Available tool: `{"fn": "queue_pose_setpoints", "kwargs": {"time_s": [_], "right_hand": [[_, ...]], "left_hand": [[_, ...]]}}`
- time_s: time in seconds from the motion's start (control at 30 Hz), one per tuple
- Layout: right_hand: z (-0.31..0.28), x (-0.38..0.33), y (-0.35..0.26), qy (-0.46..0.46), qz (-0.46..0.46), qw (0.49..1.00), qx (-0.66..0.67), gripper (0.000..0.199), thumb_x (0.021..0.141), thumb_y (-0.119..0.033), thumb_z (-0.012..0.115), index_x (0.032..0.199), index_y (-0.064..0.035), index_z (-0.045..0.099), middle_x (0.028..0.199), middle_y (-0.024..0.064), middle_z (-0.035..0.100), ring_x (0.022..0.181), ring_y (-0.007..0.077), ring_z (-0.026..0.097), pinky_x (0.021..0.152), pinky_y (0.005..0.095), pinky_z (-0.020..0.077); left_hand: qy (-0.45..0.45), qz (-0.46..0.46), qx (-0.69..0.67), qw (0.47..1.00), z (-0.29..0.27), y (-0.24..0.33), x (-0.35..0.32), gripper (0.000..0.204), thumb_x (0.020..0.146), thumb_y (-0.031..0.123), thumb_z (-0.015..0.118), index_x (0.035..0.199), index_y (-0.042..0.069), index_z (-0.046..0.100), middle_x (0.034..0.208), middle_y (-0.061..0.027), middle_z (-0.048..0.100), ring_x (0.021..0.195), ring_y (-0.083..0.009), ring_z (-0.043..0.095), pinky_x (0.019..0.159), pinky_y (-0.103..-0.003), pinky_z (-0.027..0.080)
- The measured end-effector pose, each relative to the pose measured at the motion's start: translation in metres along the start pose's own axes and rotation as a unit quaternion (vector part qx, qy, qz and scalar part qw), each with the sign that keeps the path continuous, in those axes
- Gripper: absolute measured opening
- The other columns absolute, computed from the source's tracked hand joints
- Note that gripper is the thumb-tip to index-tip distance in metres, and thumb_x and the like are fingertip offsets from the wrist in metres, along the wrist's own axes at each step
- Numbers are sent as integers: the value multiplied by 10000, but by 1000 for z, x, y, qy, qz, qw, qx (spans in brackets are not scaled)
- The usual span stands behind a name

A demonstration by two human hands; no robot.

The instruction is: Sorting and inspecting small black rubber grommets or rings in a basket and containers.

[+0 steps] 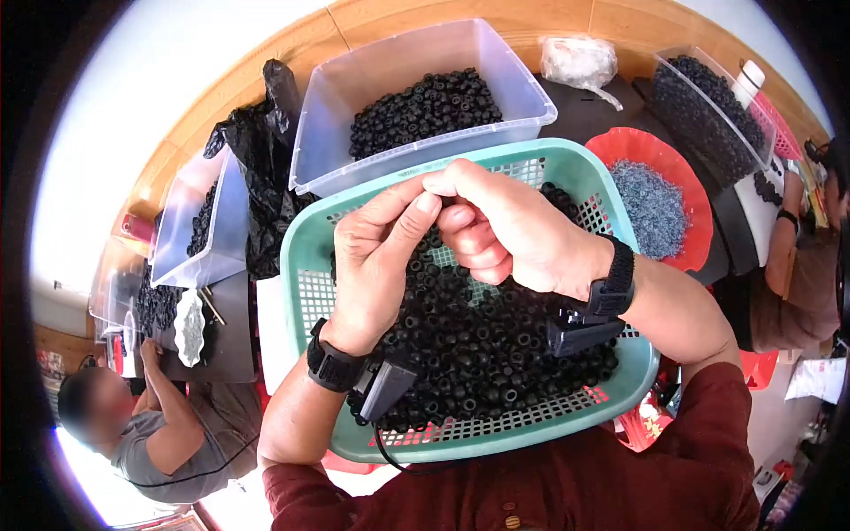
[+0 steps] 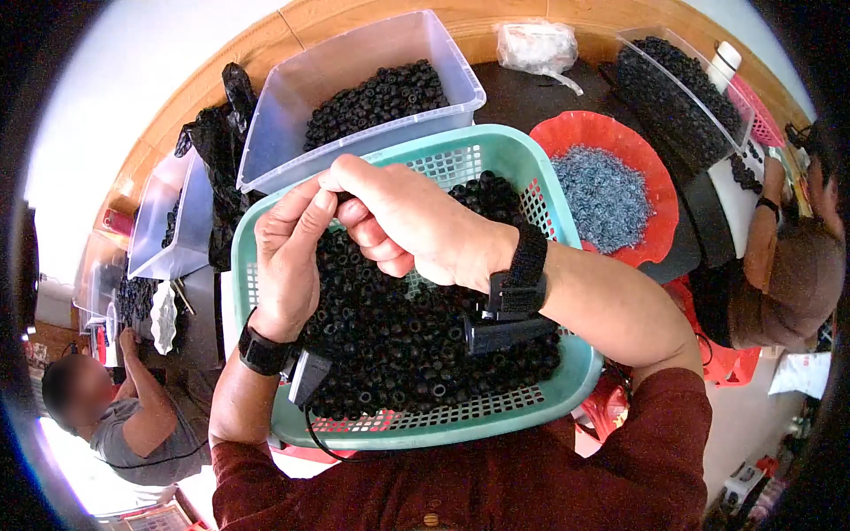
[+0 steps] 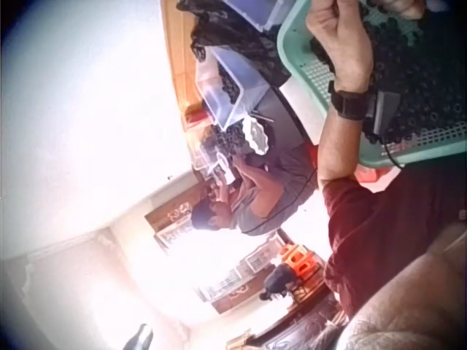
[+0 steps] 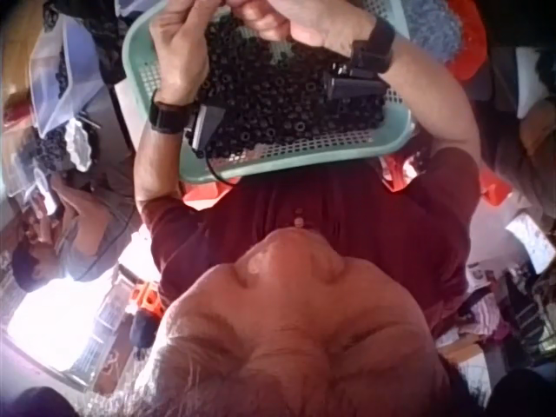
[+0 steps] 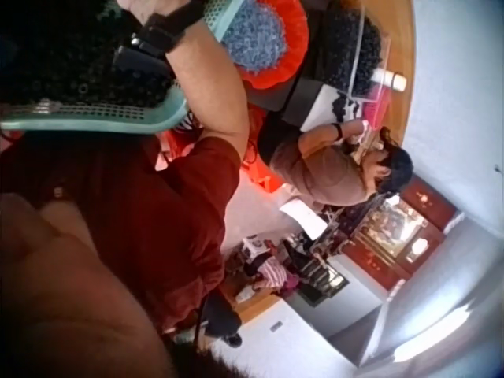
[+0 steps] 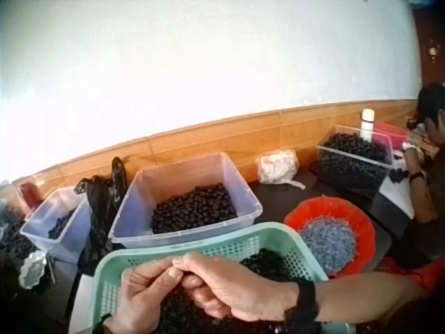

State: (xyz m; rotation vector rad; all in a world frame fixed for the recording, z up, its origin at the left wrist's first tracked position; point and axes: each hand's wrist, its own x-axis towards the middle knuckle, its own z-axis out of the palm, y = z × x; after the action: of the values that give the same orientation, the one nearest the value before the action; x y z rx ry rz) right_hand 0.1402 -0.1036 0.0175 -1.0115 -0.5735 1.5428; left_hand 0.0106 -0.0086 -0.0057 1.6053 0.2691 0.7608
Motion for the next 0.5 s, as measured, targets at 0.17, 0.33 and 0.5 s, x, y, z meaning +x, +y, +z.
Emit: {"fn": "queue_pose_setpoints", "kwargs": {"time_s": [0.17,0.33,0.5], "right_hand": [[-5,1,0,-29,9,999,19,393,904,-436,458,628,-187,328,515,-114,226,398,24,188,368,205,132],[0,0,0,-10,-6,1000,-17,391,906,-433,448,631,-184,325,519,-115,218,401,23,185,369,205,131],[1,-3,0,8,-23,999,-43,384,906,-420,448,629,-185,323,519,-115,215,399,22,184,370,205,131]], "left_hand": [[6,11,8,1000,1,-4,1,253,923,112,569,1141,-3,628,1016,-47,663,925,-80,575,863,-247,449],[15,0,-17,1000,-1,-6,0,262,917,110,578,1151,3,625,1029,-50,664,938,-86,574,875,-252,442],[-25,-35,-81,996,-5,-3,3,254,915,89,571,1151,12,626,1048,-43,659,962,-96,576,906,-258,432]]}}
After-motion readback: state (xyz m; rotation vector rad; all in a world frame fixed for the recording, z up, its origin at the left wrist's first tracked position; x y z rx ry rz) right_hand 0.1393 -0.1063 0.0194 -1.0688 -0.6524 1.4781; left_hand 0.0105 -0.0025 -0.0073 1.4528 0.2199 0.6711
